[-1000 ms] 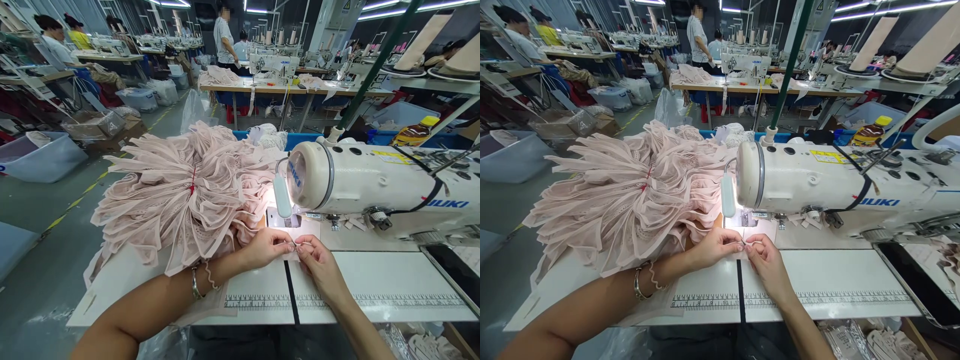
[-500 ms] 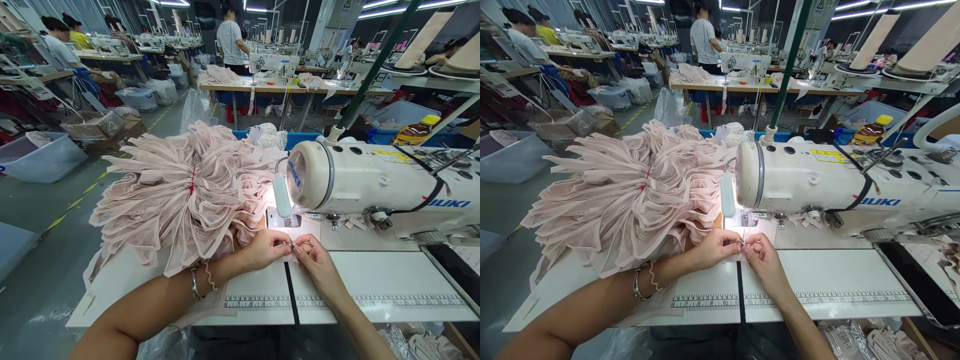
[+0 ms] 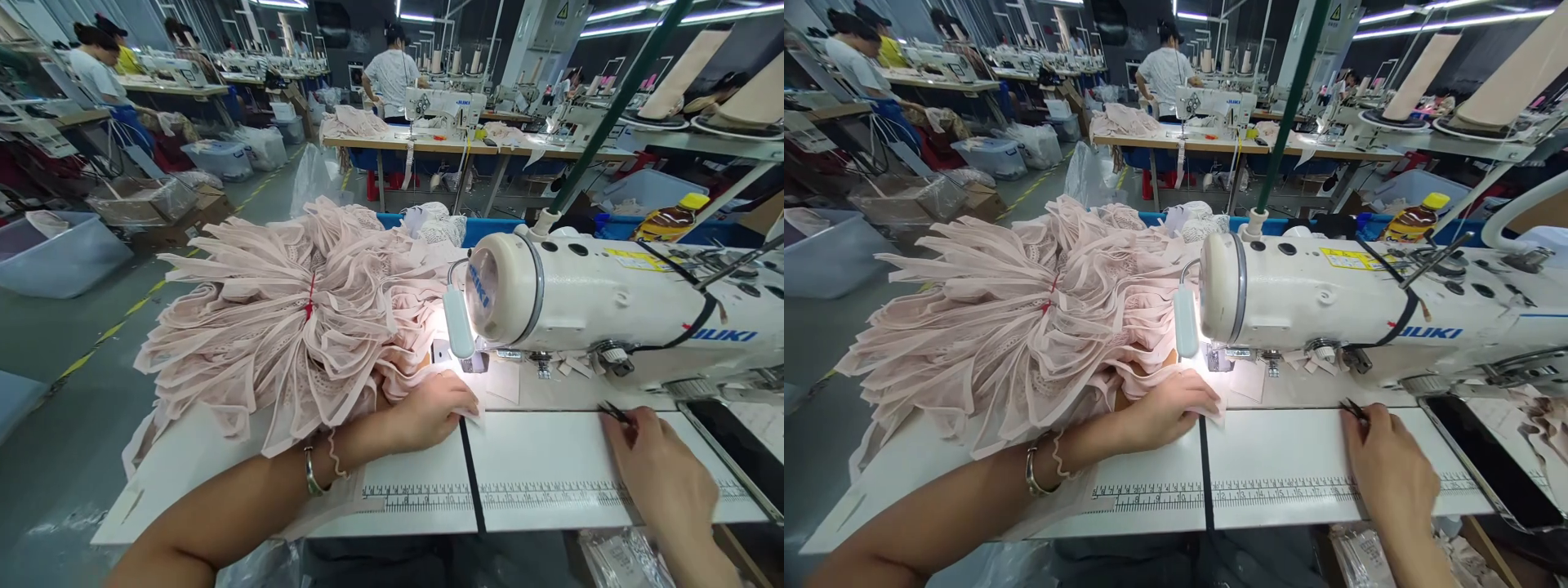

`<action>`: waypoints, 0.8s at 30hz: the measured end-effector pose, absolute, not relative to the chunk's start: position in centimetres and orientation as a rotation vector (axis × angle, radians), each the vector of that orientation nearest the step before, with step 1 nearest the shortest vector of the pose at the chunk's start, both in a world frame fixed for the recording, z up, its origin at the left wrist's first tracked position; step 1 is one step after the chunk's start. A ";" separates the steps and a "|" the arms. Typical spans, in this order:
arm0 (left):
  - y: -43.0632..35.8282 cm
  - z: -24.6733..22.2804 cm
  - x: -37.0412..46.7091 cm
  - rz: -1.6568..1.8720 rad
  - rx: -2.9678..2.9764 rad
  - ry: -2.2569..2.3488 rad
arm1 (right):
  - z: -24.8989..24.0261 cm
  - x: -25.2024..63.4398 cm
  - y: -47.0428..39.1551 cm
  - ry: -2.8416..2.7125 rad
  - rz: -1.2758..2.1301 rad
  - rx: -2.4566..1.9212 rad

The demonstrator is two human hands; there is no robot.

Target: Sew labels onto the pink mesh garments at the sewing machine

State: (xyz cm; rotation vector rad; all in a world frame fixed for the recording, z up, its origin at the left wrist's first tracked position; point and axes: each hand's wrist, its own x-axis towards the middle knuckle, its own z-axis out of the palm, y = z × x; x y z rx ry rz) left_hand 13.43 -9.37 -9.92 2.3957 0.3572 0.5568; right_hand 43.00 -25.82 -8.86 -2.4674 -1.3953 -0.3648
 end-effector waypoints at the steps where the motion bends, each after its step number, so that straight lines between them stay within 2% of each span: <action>1: -9.2 -10.1 13.2 0.560 2.541 0.309 | -8.8 44.0 -26.3 -1.433 -0.501 -2.525; 3: -9.2 -10.0 12.8 0.531 2.826 0.308 | -8.7 44.6 -26.4 -1.454 -0.704 -2.557; 5: -9.4 -9.8 12.4 0.442 3.081 0.361 | -8.7 43.6 -25.3 -1.561 -0.798 -2.413; 10: -10.2 -9.4 12.5 0.327 3.440 0.422 | -9.5 37.7 -20.5 -2.056 -0.445 -1.874; 13: -10.2 -9.8 13.0 0.415 3.441 0.315 | -9.7 35.1 -18.7 -2.211 -0.399 -1.849; 24: -10.7 -10.9 13.1 0.396 3.301 0.516 | -8.5 34.8 -17.1 -2.384 -0.357 -1.918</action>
